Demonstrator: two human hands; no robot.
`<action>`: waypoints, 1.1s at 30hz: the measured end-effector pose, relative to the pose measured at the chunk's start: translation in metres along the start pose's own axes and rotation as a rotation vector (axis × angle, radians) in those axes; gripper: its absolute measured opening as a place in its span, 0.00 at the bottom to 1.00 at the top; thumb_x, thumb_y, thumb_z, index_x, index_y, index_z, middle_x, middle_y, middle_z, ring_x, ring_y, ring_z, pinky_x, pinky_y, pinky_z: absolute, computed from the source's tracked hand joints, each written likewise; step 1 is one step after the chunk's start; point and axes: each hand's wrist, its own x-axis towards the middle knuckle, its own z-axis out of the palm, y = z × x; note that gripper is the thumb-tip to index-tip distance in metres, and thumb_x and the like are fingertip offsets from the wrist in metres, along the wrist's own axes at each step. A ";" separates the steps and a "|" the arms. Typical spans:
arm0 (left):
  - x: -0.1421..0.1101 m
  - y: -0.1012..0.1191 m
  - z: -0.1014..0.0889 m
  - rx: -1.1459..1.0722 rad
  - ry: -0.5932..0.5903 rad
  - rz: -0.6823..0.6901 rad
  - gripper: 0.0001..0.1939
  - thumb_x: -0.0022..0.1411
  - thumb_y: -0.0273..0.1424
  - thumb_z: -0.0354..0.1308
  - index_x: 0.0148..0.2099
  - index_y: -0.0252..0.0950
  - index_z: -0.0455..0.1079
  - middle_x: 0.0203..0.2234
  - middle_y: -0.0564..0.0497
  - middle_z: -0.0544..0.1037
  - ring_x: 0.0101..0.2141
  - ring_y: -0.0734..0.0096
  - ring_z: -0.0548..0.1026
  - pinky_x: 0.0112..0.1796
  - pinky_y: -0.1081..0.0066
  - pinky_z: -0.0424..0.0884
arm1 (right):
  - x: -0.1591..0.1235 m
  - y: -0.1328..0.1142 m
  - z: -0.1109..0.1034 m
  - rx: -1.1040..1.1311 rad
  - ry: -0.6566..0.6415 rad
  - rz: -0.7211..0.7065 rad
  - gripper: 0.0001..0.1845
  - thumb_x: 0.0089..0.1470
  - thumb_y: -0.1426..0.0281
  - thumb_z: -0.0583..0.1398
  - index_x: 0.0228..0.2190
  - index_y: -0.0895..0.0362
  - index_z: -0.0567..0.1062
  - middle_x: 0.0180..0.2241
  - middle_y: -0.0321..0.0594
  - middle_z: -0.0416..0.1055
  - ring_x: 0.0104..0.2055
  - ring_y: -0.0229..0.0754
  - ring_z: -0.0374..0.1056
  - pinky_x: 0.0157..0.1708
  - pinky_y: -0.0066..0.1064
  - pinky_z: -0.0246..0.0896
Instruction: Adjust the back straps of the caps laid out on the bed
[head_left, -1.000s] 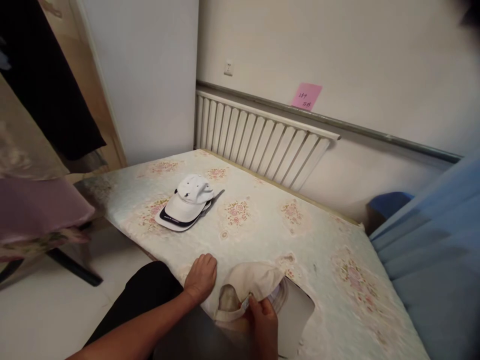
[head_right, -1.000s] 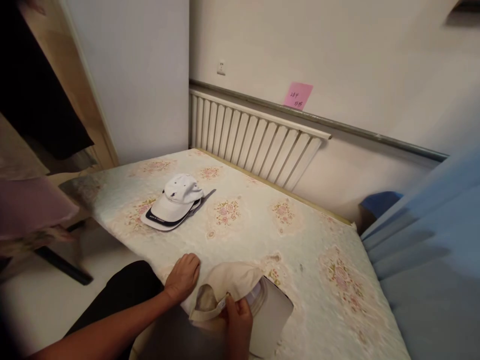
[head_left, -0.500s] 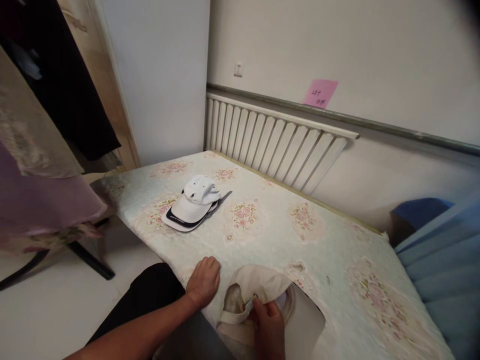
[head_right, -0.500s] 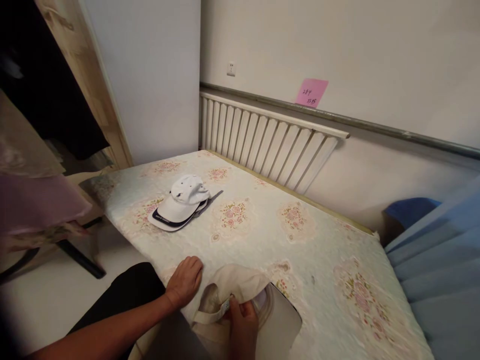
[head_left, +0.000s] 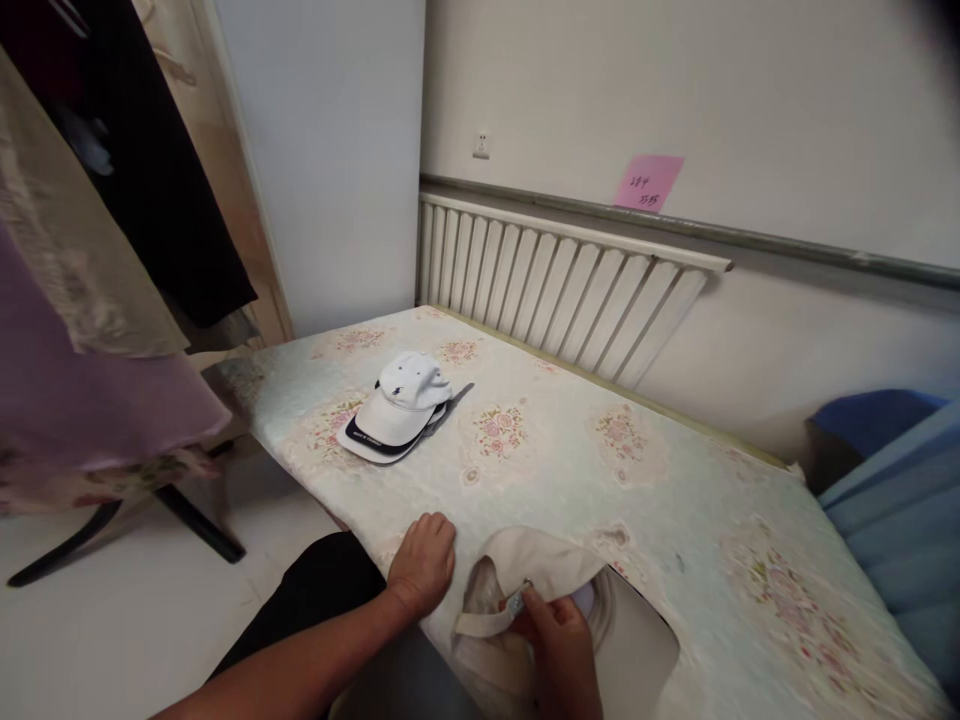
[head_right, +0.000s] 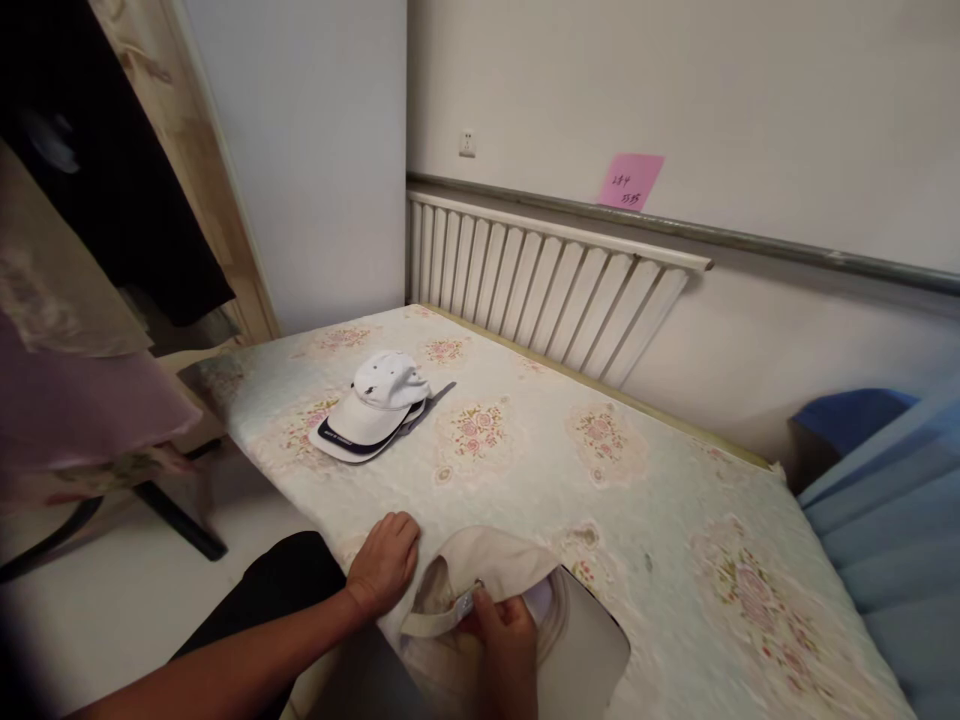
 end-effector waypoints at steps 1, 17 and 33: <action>0.000 0.000 0.000 0.002 0.000 -0.003 0.08 0.62 0.25 0.46 0.36 0.36 0.65 0.35 0.47 0.68 0.39 0.61 0.63 0.43 0.62 0.60 | -0.001 -0.002 0.001 0.016 -0.008 0.017 0.20 0.35 0.57 0.70 0.26 0.59 0.77 0.24 0.43 0.77 0.25 0.46 0.71 0.25 0.35 0.66; -0.001 -0.001 0.002 -0.011 0.006 -0.002 0.07 0.60 0.24 0.47 0.35 0.37 0.65 0.35 0.47 0.68 0.39 0.61 0.63 0.43 0.62 0.59 | 0.002 -0.031 0.014 0.136 -0.119 0.111 0.15 0.36 0.61 0.71 0.24 0.57 0.75 0.23 0.38 0.74 0.24 0.40 0.67 0.26 0.31 0.62; 0.000 -0.001 0.003 0.010 0.010 -0.008 0.07 0.59 0.23 0.47 0.36 0.37 0.65 0.35 0.47 0.67 0.39 0.61 0.63 0.43 0.62 0.60 | 0.004 -0.028 0.005 0.088 -0.086 0.027 0.19 0.35 0.60 0.70 0.28 0.59 0.77 0.27 0.42 0.76 0.26 0.42 0.68 0.25 0.32 0.63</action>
